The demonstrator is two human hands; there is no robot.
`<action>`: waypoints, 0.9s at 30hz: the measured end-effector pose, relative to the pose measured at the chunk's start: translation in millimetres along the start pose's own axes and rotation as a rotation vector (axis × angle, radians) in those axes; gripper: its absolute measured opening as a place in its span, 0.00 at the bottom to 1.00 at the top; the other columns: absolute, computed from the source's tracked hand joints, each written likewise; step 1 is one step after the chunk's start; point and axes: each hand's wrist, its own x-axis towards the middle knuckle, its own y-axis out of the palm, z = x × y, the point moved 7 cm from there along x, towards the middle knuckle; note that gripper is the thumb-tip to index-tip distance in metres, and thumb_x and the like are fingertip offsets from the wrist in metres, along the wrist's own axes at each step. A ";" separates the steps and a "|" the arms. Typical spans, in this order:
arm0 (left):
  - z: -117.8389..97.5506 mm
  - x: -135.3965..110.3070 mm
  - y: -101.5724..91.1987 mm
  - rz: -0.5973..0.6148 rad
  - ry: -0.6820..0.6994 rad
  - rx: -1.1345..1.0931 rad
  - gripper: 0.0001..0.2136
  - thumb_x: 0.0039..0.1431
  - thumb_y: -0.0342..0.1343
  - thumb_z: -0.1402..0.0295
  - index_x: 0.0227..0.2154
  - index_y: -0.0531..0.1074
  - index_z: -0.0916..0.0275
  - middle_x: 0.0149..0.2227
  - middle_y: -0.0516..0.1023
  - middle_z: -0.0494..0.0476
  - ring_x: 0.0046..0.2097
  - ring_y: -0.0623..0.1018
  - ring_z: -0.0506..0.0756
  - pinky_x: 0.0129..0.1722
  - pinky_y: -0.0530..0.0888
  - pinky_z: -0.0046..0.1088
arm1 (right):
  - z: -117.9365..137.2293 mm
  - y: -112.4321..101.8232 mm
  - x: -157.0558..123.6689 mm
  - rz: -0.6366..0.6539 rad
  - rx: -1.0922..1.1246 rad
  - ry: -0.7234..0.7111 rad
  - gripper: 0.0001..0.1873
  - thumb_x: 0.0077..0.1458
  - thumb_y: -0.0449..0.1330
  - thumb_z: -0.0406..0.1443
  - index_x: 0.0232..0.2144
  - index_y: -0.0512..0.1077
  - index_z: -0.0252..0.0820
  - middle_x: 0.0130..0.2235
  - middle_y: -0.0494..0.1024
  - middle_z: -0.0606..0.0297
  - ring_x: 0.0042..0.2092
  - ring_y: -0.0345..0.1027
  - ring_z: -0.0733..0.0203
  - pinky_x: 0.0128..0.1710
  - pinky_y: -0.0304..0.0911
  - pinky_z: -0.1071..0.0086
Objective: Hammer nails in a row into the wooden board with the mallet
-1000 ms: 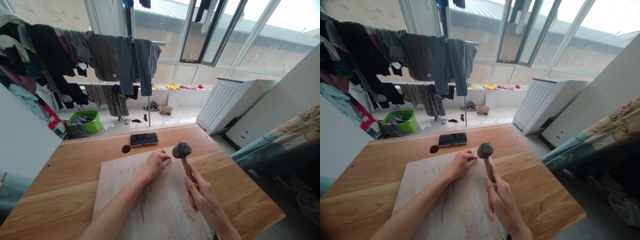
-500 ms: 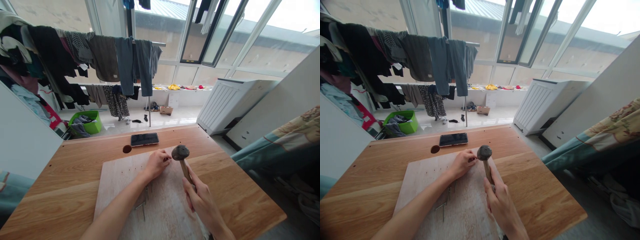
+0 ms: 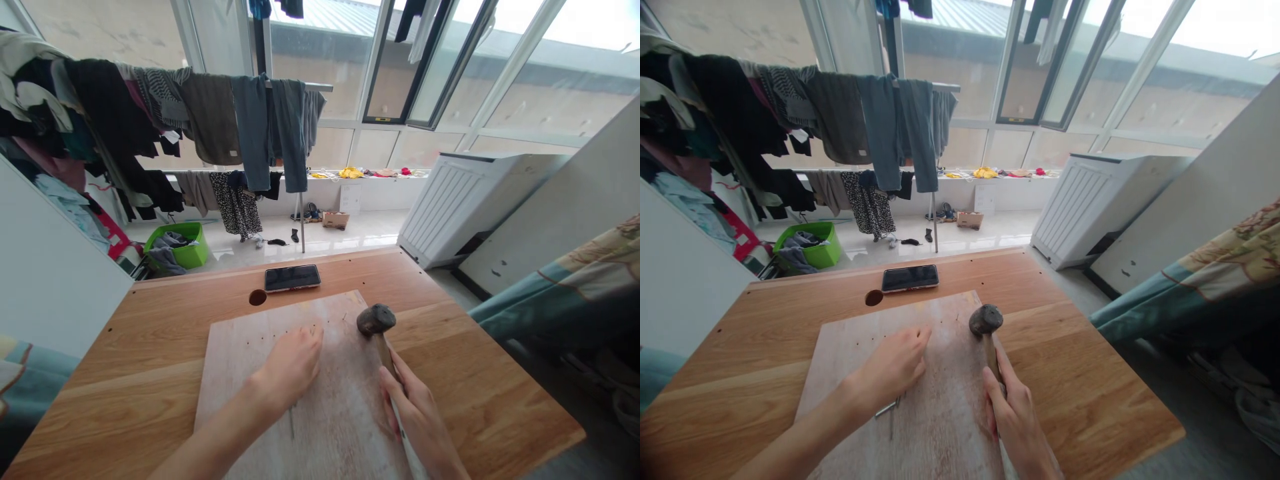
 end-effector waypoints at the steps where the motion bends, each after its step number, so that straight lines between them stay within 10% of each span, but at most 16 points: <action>1: -3.4 1.2 1.9 0.018 0.003 0.017 0.15 0.54 0.50 0.82 0.43 0.71 0.65 0.42 0.80 0.64 0.42 0.81 0.62 0.35 0.73 0.33 | -0.2 0.3 0.5 0.005 0.001 0.002 0.39 0.67 0.51 0.50 0.71 0.52 0.35 0.14 0.62 0.78 0.16 0.57 0.61 0.17 0.60 0.70; 6: -10.3 13.3 7.4 0.071 0.054 0.059 0.14 0.52 0.54 0.83 0.41 0.73 0.67 0.41 0.81 0.67 0.42 0.82 0.65 0.37 0.74 0.35 | 0.1 1.2 1.4 0.009 0.023 0.007 0.39 0.66 0.52 0.50 0.71 0.53 0.34 0.15 0.63 0.77 0.16 0.57 0.61 0.17 0.59 0.69; 14: 17.5 29.9 -8.2 -0.201 0.127 -0.316 0.08 0.51 0.54 0.82 0.27 0.69 0.61 0.33 0.74 0.53 0.34 0.75 0.54 0.34 0.68 0.28 | 2.4 2.9 0.8 -0.023 0.053 0.017 0.43 0.63 0.54 0.53 0.71 0.54 0.34 0.13 0.63 0.78 0.15 0.56 0.61 0.14 0.57 0.70; 20: 25.0 42.8 -5.0 -0.447 0.302 -0.622 0.11 0.52 0.54 0.82 0.35 0.75 0.62 0.33 0.73 0.51 0.34 0.74 0.51 0.36 0.70 0.25 | -0.2 3.5 1.0 -0.003 0.037 0.014 0.40 0.65 0.52 0.52 0.71 0.54 0.35 0.13 0.63 0.78 0.15 0.57 0.62 0.15 0.58 0.71; 27: 23.5 47.6 4.4 -0.443 0.318 -0.643 0.18 0.57 0.53 0.83 0.45 0.78 0.59 0.45 0.72 0.56 0.39 0.77 0.51 0.43 0.74 0.28 | 4.0 4.6 0.4 -0.004 0.036 0.000 0.39 0.66 0.52 0.50 0.70 0.55 0.33 0.13 0.63 0.78 0.14 0.56 0.62 0.15 0.57 0.71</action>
